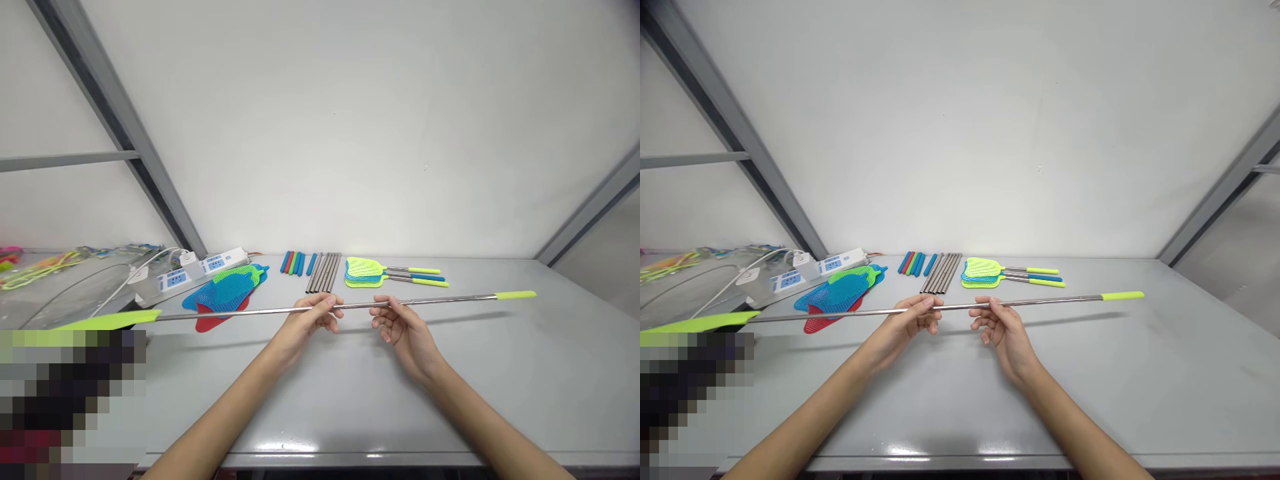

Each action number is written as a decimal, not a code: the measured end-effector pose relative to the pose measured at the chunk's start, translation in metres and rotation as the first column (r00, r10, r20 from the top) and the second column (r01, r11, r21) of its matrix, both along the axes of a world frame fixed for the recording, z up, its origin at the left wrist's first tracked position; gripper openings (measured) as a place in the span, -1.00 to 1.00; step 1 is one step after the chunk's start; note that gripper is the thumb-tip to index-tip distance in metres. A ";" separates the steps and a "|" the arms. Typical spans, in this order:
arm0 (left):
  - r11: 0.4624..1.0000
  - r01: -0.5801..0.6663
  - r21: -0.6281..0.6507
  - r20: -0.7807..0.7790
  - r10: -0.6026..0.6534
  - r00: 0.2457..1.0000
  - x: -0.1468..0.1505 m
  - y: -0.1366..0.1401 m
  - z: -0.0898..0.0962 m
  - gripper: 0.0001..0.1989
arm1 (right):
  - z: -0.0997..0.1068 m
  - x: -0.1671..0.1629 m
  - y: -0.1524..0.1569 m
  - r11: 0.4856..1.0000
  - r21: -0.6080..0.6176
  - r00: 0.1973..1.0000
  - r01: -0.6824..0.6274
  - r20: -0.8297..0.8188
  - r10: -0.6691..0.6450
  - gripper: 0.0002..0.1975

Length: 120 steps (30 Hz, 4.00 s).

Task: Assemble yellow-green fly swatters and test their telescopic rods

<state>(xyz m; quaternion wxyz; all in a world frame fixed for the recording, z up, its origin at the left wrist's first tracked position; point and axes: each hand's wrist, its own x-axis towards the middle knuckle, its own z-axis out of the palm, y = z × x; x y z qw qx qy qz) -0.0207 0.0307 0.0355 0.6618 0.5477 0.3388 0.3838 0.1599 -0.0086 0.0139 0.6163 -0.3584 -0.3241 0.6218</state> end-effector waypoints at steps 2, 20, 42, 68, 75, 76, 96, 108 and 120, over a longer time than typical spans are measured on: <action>0.998 -0.067 -0.019 0.060 0.068 0.996 -0.002 0.002 0.000 -0.76 | -0.001 0.002 0.001 0.999 -0.010 0.998 0.053 -0.029 -0.053 -0.75; 0.999 -0.026 0.036 0.046 0.024 0.999 0.001 0.004 -0.003 -0.65 | 0.001 0.000 -0.001 0.996 -0.030 0.997 -0.083 -0.008 0.083 -0.78; 0.873 -0.431 -0.229 0.439 0.488 0.754 -0.021 0.025 0.000 -0.73 | -0.004 0.003 0.000 0.996 -0.048 0.997 -0.071 0.023 0.072 -0.71; 0.684 -0.206 -0.700 0.534 0.692 0.485 -0.015 0.018 -0.016 -0.80 | -0.012 0.008 0.002 0.938 -0.068 0.889 -0.339 0.302 0.343 -0.51; 0.704 -0.123 -0.700 0.559 0.647 0.520 0.002 0.007 -0.025 -0.81 | -0.015 0.003 0.001 0.931 -0.080 0.859 -0.356 0.364 0.359 -0.53; 0.714 -0.103 -0.693 0.570 0.630 0.528 0.004 0.005 -0.027 -0.82 | -0.015 0.001 0.000 0.929 -0.087 0.855 -0.359 0.368 0.365 -0.53; 0.751 -0.100 -0.652 0.598 0.592 0.540 0.020 -0.019 -0.036 -0.78 | -0.018 -0.006 -0.008 0.742 -0.189 0.678 -0.643 0.312 0.666 -0.43; 0.772 -0.056 -0.633 0.579 0.520 0.627 0.024 -0.027 -0.037 -0.77 | -0.028 -0.021 -0.010 0.793 -0.173 0.716 -0.584 0.351 0.604 -0.44; 0.893 -0.121 -0.434 0.617 0.392 0.683 0.026 -0.032 -0.022 -0.76 | -0.018 -0.015 -0.007 0.937 -0.166 0.886 -0.308 0.308 0.346 -0.60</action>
